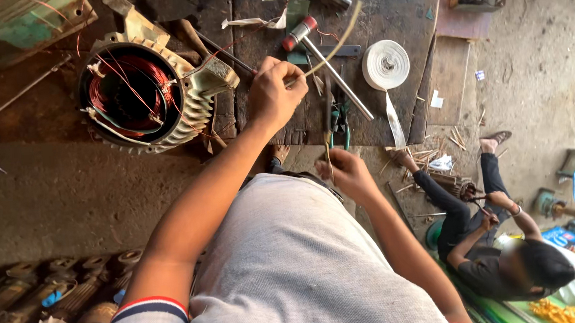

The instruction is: The person fits a green insulating sheet around the copper windings of an electric motor stator, then inserts and hammers wooden wedge strips into the slots to secure the windings. They cut the insulating material with scissors and press the wedges into place by hand.

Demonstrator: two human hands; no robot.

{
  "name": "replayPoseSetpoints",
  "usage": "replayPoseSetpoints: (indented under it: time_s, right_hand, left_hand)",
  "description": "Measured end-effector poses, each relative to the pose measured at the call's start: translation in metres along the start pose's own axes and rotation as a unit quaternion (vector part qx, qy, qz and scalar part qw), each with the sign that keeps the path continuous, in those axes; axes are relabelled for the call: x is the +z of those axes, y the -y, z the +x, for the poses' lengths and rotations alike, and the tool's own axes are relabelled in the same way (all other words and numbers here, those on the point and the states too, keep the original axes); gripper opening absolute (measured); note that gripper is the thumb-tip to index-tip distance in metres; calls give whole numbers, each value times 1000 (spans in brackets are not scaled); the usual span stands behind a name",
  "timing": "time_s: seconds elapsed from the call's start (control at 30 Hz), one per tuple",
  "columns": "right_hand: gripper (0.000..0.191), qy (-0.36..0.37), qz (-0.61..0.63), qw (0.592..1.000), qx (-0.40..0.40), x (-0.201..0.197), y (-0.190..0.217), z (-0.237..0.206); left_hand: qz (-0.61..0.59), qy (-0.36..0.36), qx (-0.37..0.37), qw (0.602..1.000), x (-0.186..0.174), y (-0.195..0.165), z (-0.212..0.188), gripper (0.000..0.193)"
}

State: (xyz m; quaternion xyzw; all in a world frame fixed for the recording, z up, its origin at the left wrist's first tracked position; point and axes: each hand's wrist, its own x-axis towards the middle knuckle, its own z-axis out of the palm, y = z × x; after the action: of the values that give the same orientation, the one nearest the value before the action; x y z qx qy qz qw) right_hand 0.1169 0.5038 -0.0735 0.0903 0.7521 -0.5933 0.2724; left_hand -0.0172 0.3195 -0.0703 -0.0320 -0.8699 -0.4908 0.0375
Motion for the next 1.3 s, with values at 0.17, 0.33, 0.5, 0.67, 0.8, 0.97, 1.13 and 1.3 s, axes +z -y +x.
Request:
replayPoseSetpoints:
  time_s: [0.17, 0.33, 0.5, 0.67, 0.8, 0.97, 1.13, 1.3]
  right_hand:
    - [43, 26, 15, 999, 25, -13, -10, 4]
    - [44, 75, 114, 989, 60, -25, -15, 14]
    - [42, 80, 127, 982, 111, -27, -24, 17]
    - [39, 58, -62, 994, 61, -36, -17, 33]
    - [41, 31, 41, 996, -76, -54, 2, 26]
    - [36, 191, 353, 916, -23, -60, 24, 3]
    - [20, 172, 348, 897, -212, -63, 35, -1]
    - [11, 57, 371, 900, -221, -69, 42, -18]
  left_hand:
    - [1, 66, -32, 997, 10, -9, -4, 13]
    - [10, 81, -55, 995, 19, -2, -9, 17]
    - [-23, 99, -95, 990, 12, 8, -11, 15]
    - [19, 96, 136, 986, -2, -20, -33, 8]
    - [31, 117, 301, 946, -24, -58, -61, 4]
    - [41, 108, 341, 933, -54, -72, -82, 15]
    - [131, 31, 322, 937, -107, -45, -95, 44]
    - [473, -48, 293, 830, -155, -11, -96, 35]
